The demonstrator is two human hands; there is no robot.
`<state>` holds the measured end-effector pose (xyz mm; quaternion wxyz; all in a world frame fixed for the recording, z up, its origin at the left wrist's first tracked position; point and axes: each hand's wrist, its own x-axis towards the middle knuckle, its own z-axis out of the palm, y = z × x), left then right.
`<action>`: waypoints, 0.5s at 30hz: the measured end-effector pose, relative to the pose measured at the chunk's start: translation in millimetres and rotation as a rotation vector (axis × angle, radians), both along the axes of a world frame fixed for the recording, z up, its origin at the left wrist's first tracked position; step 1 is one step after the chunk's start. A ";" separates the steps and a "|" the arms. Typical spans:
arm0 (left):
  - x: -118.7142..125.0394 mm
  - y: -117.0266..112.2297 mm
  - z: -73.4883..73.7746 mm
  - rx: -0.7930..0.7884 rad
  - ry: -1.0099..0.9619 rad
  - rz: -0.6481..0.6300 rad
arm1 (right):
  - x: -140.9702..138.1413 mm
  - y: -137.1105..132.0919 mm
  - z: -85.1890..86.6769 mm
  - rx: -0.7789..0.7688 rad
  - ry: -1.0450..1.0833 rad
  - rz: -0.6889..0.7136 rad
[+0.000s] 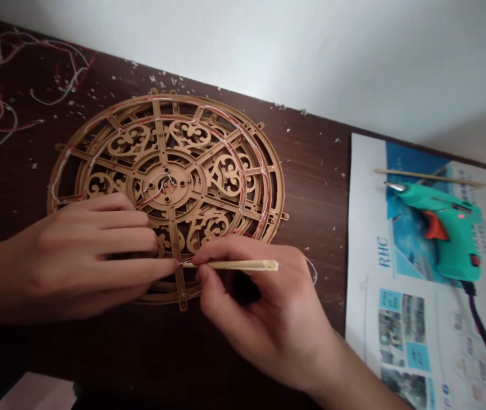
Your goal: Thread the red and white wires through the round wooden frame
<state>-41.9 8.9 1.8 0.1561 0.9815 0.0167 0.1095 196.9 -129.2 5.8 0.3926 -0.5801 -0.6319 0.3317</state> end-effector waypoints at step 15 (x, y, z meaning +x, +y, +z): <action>2.2 -0.8 3.7 -0.007 -0.020 -0.007 | 1.0 -1.1 -4.2 0.196 -0.164 0.054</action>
